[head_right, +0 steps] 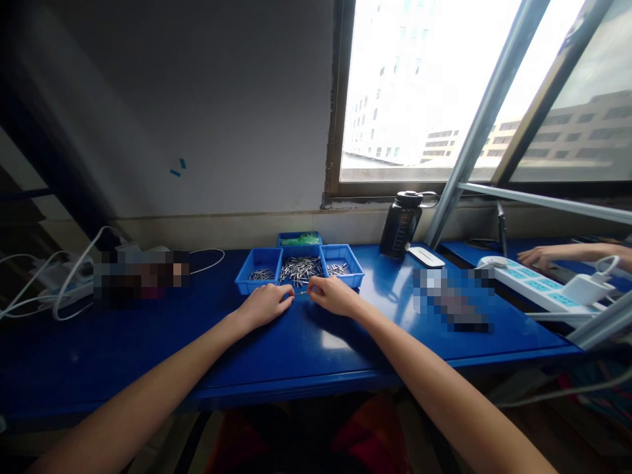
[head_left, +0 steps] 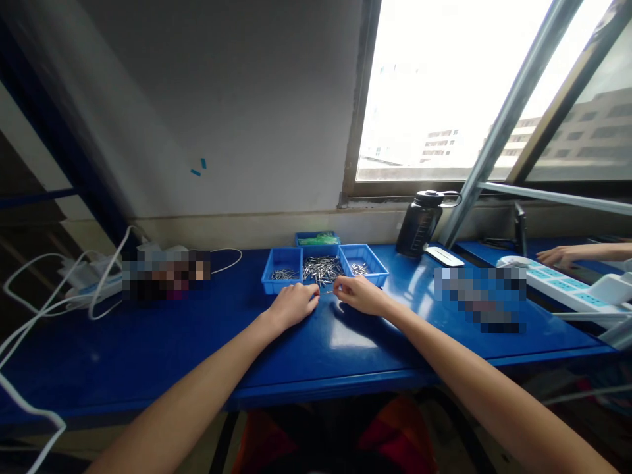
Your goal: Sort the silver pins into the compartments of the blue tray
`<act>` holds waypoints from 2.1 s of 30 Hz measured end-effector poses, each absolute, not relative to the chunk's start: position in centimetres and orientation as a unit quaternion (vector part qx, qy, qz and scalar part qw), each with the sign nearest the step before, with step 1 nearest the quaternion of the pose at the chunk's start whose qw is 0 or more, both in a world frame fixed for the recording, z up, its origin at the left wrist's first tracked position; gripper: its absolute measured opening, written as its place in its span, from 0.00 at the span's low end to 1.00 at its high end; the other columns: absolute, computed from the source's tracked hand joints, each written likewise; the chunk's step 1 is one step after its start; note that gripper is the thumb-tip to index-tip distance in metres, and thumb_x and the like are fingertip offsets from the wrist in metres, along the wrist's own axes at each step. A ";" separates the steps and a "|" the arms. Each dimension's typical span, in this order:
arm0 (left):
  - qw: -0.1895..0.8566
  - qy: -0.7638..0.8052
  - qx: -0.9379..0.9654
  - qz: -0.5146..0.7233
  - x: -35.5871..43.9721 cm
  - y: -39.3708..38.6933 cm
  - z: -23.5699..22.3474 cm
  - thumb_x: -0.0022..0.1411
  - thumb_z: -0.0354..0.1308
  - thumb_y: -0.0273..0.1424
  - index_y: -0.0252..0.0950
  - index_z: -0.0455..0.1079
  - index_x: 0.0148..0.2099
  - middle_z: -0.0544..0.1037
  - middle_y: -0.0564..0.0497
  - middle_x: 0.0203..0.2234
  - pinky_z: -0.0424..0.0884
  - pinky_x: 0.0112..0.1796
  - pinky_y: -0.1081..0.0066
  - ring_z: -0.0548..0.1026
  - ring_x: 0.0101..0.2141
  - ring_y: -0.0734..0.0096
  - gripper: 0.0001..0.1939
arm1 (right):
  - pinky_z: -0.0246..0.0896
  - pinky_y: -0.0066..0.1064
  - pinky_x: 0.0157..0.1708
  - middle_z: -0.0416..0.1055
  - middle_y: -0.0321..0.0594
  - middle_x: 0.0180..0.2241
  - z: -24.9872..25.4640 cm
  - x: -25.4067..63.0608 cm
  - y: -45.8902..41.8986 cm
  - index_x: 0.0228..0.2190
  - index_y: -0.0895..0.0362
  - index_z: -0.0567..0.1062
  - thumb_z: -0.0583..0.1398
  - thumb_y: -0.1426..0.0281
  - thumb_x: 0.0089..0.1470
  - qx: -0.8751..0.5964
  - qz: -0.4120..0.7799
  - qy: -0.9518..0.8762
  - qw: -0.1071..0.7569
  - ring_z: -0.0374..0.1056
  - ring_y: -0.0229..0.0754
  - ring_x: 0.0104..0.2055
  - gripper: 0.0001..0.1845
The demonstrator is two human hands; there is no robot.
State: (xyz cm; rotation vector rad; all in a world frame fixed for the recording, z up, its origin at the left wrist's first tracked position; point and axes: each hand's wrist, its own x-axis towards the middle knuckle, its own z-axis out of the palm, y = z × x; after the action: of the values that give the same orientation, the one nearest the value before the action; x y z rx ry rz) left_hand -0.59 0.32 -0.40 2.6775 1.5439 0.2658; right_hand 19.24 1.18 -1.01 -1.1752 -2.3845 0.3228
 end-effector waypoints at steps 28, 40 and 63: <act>0.120 0.373 0.885 0.251 -0.1 0.4 -0.4 0.57 0.49 0.33 0.38 0.68 0.36 0.72 0.53 0.30 0.64 0.33 0.75 0.69 0.30 0.74 0.08 | 0.49 0.24 0.25 0.70 0.38 0.23 -1.0 18.8 0.5 0.31 0.57 0.71 0.50 0.65 0.55 -0.390 0.061 -0.901 0.180 0.64 0.35 0.25 0.13; 0.082 0.435 0.878 0.180 -0.4 0.0 0.0 0.57 0.47 0.37 0.39 0.66 0.36 0.75 0.54 0.27 0.62 0.28 0.75 0.72 0.28 0.70 0.10 | 0.46 0.22 0.21 0.63 0.31 0.16 -0.7 19.2 0.9 0.35 0.57 0.71 0.52 0.66 0.53 -0.419 0.082 -0.878 0.215 0.58 0.31 0.18 0.10; 0.026 0.480 0.867 0.132 -0.3 -0.2 0.3 0.59 0.45 0.38 0.38 0.67 0.38 0.74 0.50 0.25 0.63 0.29 0.72 0.72 0.27 0.66 0.13 | 0.48 0.22 0.23 0.68 0.35 0.19 -0.5 19.7 1.1 0.32 0.57 0.73 0.52 0.68 0.54 -0.422 0.080 -0.887 0.169 0.60 0.32 0.21 0.11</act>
State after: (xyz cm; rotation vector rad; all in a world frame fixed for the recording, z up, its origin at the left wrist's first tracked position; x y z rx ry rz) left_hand -0.27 -0.24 0.27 2.6791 1.4842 0.4090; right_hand 19.68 1.12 -0.50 -1.1989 -2.5231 0.2286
